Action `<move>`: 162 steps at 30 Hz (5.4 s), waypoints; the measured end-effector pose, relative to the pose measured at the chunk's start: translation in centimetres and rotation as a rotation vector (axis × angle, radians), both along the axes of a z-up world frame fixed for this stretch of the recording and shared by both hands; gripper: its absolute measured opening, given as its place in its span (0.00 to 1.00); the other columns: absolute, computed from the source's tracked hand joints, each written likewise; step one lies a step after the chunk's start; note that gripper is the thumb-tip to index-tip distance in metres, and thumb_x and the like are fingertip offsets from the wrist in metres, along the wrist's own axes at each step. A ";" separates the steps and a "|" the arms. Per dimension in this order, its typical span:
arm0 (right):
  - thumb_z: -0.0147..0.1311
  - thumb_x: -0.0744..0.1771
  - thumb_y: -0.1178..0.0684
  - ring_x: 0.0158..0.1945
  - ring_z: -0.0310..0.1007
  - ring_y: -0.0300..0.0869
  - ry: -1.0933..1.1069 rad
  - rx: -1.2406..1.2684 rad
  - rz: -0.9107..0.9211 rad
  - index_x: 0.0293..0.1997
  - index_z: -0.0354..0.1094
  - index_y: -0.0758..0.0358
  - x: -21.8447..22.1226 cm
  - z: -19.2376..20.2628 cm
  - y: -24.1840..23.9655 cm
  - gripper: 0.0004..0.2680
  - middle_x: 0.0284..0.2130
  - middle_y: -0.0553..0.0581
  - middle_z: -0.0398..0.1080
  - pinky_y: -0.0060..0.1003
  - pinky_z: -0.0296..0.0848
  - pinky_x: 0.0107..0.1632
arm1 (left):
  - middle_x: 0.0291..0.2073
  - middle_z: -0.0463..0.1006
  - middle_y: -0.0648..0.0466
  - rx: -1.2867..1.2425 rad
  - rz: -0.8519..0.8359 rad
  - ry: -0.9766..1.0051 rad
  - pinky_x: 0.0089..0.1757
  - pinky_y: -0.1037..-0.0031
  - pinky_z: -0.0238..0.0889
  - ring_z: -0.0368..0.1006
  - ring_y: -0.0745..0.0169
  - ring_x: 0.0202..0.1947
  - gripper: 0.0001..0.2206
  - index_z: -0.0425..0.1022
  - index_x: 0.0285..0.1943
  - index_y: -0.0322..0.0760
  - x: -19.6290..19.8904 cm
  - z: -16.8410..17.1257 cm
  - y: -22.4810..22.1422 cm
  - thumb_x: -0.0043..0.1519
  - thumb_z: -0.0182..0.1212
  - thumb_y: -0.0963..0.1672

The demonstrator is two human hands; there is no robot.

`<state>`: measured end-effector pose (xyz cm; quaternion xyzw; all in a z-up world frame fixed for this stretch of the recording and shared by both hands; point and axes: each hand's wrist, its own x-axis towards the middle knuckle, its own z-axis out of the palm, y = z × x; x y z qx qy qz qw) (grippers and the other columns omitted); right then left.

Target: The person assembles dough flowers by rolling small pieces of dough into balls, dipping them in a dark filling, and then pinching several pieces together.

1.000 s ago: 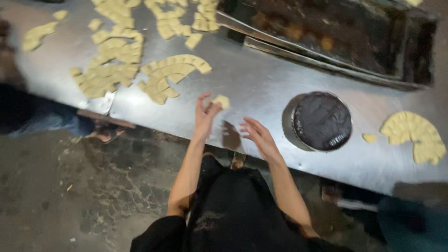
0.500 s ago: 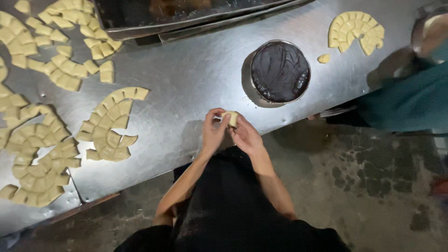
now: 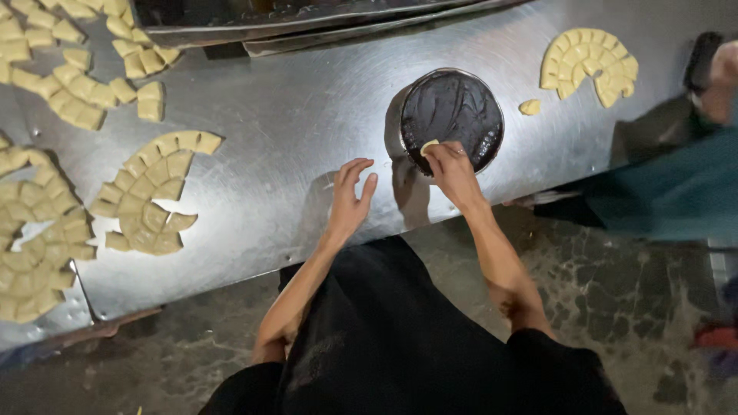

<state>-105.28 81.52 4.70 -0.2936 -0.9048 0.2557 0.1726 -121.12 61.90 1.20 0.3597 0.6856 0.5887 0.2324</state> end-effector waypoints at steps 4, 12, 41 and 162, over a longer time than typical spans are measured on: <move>0.58 0.67 0.60 0.46 0.75 0.56 -0.072 0.135 0.118 0.43 0.75 0.65 -0.5 -3.2 1.3 0.03 0.37 0.65 0.77 0.43 0.72 0.49 | 0.59 0.73 0.48 -0.022 0.092 -0.044 0.55 0.64 0.68 0.69 0.50 0.60 0.13 0.76 0.60 0.37 0.8 -0.1 -0.7 0.69 0.58 0.45; 0.53 0.70 0.57 0.46 0.74 0.42 0.161 -1.382 -0.172 0.49 0.73 0.63 0.0 -2.7 2.7 0.05 0.42 0.54 0.77 0.36 0.73 0.49 | 0.64 0.71 0.46 -0.005 -0.163 -0.196 0.57 0.61 0.64 0.68 0.53 0.62 0.19 0.67 0.70 0.36 1.1 0.6 -0.2 0.71 0.54 0.46; 0.60 0.68 0.64 0.52 0.76 0.41 0.215 -0.363 0.163 0.58 0.74 0.66 -11.1 5.4 -21.0 0.12 0.50 0.58 0.74 0.34 0.77 0.53 | 0.65 0.71 0.47 0.040 -0.277 -0.644 0.64 0.60 0.62 0.65 0.52 0.69 0.25 0.58 0.77 0.38 -10.3 6.1 -15.4 0.72 0.45 0.51; 0.54 0.69 0.60 0.45 0.77 0.43 0.151 -0.673 -0.120 0.51 0.70 0.66 -2.4 -8.8 3.8 0.07 0.40 0.54 0.78 0.42 0.75 0.50 | 0.53 0.78 0.47 -0.025 0.181 -0.142 0.50 0.67 0.72 0.76 0.56 0.53 0.11 0.78 0.55 0.34 1.7 -1.4 -1.2 0.72 0.53 0.45</move>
